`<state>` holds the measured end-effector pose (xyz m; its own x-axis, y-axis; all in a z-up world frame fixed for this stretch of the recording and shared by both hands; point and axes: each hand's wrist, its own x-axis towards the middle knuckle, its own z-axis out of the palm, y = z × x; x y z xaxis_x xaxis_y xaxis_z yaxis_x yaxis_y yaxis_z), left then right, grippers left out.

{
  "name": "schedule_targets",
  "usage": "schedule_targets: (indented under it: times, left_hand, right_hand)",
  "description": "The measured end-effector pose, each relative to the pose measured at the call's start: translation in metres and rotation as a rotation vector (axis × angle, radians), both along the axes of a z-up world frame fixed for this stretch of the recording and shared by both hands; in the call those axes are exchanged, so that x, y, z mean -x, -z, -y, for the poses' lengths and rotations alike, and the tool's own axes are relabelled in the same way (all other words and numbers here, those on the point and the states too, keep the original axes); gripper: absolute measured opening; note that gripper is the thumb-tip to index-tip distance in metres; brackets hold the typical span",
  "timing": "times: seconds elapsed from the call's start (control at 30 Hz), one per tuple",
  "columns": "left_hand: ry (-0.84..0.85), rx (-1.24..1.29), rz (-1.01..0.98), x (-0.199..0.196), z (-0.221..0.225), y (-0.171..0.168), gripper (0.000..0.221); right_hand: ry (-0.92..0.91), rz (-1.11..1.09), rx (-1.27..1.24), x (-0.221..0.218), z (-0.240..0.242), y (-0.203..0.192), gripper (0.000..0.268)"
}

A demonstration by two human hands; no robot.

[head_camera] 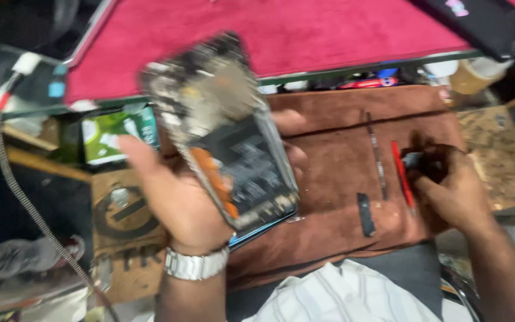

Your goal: The person disassembles a smartphone, using tweezers to remove a ribbon cable and a metal shield from the motherboard. They then pick up the battery and place it into the phone's chassis, aligning it with the internal components.

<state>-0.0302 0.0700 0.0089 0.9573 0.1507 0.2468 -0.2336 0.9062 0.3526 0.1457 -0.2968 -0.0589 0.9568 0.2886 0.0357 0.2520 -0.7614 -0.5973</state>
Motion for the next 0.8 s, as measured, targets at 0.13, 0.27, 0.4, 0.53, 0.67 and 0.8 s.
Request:
schedule_targets:
  times: [0.13, 0.27, 0.4, 0.53, 0.67, 0.8]
  left_hand:
    - [-0.317, -0.141, 0.168, 0.03, -0.057, -0.002, 0.109]
    - [-0.436, -0.048, 0.126, 0.05, -0.095, -0.01, 0.113]
    - [-0.468, -0.165, 0.16, 0.059, -0.109, -0.007, 0.106]
    - [-0.535, -0.265, 0.153, 0.054, -0.11, -0.008, 0.106]
    - [-0.636, -0.286, 0.165, 0.044, -0.104, -0.008, 0.103]
    - [-0.675, -0.288, 0.171, 0.039, -0.099, -0.003, 0.101]
  right_hand:
    - [-0.006, 0.26, 0.258, 0.011, -0.017, 0.005, 0.051]
    - [-0.203, 0.139, 0.157, 0.038, -0.071, -0.004, 0.053]
    - [-0.698, 0.064, 0.024, 0.075, -0.139, -0.031, 0.075]
    - [-0.996, 0.079, 0.096, 0.087, -0.191, -0.053, 0.098]
    - [-1.047, 0.007, 0.221, 0.084, -0.213, -0.056, 0.106]
    - [-0.986, -0.014, 0.365, 0.086, -0.213, -0.058, 0.09]
